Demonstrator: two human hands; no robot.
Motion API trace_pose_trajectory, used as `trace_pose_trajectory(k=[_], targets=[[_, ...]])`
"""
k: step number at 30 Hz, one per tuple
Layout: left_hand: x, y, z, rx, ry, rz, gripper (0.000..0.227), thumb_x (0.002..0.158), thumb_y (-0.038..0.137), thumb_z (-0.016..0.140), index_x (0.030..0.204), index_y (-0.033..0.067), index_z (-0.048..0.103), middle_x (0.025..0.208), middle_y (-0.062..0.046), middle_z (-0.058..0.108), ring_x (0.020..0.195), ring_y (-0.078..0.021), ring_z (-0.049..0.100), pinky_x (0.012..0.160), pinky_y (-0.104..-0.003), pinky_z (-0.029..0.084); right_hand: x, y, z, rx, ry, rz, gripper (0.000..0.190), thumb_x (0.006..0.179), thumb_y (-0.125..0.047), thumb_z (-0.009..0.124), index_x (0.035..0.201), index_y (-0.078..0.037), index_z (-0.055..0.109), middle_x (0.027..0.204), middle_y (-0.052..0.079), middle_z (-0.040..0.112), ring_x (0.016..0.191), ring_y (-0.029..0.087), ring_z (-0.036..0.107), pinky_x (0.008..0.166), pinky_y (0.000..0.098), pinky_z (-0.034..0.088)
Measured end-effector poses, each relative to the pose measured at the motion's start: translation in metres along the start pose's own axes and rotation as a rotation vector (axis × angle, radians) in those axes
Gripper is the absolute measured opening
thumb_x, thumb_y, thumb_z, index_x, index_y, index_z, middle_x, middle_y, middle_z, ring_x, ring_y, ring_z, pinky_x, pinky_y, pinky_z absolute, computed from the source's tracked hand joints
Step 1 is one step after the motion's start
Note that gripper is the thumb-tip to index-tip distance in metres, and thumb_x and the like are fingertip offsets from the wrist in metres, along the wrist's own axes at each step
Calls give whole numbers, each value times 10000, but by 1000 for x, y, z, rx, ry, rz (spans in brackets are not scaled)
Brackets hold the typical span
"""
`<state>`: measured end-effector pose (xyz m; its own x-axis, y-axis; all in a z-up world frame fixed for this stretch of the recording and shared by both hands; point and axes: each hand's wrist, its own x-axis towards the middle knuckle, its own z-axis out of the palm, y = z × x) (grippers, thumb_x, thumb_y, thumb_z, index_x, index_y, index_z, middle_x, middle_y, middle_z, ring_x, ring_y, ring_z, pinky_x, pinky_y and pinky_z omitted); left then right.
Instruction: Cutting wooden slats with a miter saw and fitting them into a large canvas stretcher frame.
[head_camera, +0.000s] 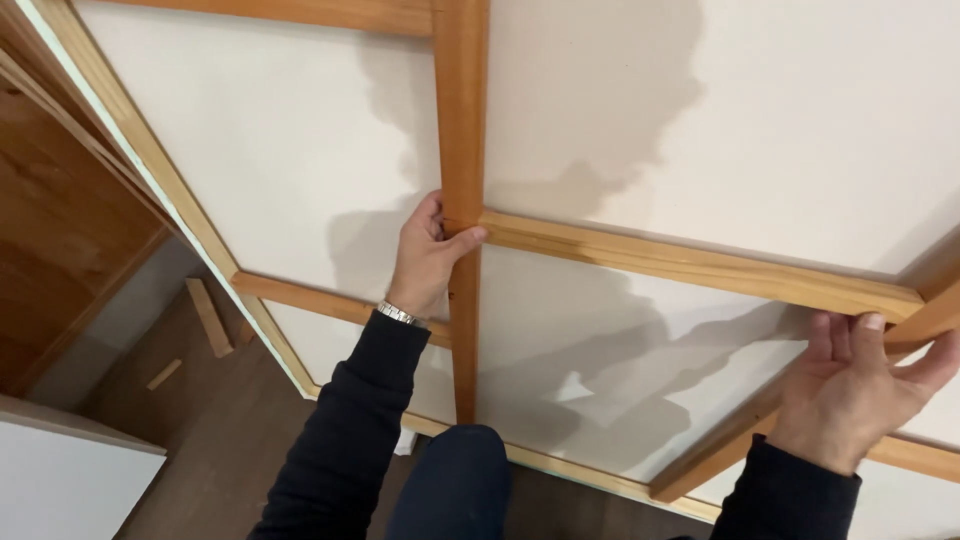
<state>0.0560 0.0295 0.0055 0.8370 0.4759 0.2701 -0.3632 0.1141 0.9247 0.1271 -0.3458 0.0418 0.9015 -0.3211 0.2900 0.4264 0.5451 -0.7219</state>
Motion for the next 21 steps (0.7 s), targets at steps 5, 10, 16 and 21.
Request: trace_pose_trajectory(k=[5, 10, 16, 21], targets=[[0, 1, 1, 28, 7, -24, 453, 904, -10, 714, 1326, 1, 548, 1104, -65, 700, 979, -124, 690, 868, -282, 603, -4, -1, 3, 50, 6, 26, 653, 1161, 27, 525, 1687, -201, 211, 1309, 147, 649, 1041, 205, 735, 852, 294, 639], [-1, 0, -3, 14, -3, -7, 449, 910, -13, 711, 1327, -8, 545, 1123, -74, 701, 1005, -134, 689, 895, -289, 598, -2, 8, -6, -19, -29, -13, 653, 1187, -7, 535, 1702, -201, 184, 1355, 143, 666, 1111, 215, 744, 912, 315, 644], [-4, -9, -7, -32, -42, 50, 527, 902, -58, 695, 1392, -43, 500, 1287, -89, 657, 1138, -157, 654, 1000, -314, 550, 1, 23, -21, 34, 70, -125, 768, 1163, -44, 631, 1693, -255, 117, 1277, 130, 627, 1082, 217, 687, 946, 429, 654], [-12, 6, -10, 0, -8, 32, 416, 981, -18, 632, 1383, -29, 528, 1234, -138, 696, 1146, -198, 675, 1031, -318, 554, -8, 5, 10, 81, 159, -51, 702, 1043, -58, 568, 1637, -166, 211, 1258, 142, 666, 1023, 206, 723, 894, 371, 648]])
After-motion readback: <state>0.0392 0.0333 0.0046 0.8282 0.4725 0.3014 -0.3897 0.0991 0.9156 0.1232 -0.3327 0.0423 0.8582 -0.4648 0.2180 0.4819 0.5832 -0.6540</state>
